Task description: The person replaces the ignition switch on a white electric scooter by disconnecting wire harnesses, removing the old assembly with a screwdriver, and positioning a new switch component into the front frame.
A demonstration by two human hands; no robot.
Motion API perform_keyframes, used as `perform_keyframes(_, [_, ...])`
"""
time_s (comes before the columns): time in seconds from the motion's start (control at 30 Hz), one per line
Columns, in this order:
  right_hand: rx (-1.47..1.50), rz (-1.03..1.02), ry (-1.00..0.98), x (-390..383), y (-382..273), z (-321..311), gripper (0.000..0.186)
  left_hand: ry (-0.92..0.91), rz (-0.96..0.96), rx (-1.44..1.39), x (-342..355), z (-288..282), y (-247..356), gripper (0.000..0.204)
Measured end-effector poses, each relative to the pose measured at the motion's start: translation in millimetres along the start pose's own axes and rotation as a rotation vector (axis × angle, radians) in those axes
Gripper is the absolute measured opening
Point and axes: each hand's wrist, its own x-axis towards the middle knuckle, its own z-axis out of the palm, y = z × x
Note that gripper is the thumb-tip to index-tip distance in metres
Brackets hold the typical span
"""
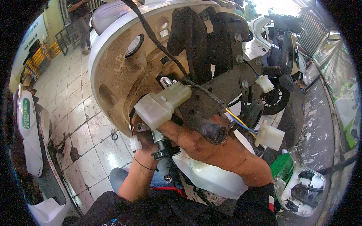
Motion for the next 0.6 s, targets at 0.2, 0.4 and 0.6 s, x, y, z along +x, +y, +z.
perform_keyframes(0.2, [-0.239,-0.102,-0.060,-11,5,6,0.049,-0.043,0.099,0.049,-1,4,-7,0.046])
perform_keyframes(0.4, [-0.097,-0.148,-0.051,-5,15,1,0.044,0.187,0.073,0.462,-22,-6,2,0.032])
perform_keyframes(0.6, [0.068,-0.042,-0.106,-6,18,10,0.039,0.468,-0.032,0.785,-22,12,0,0.041])
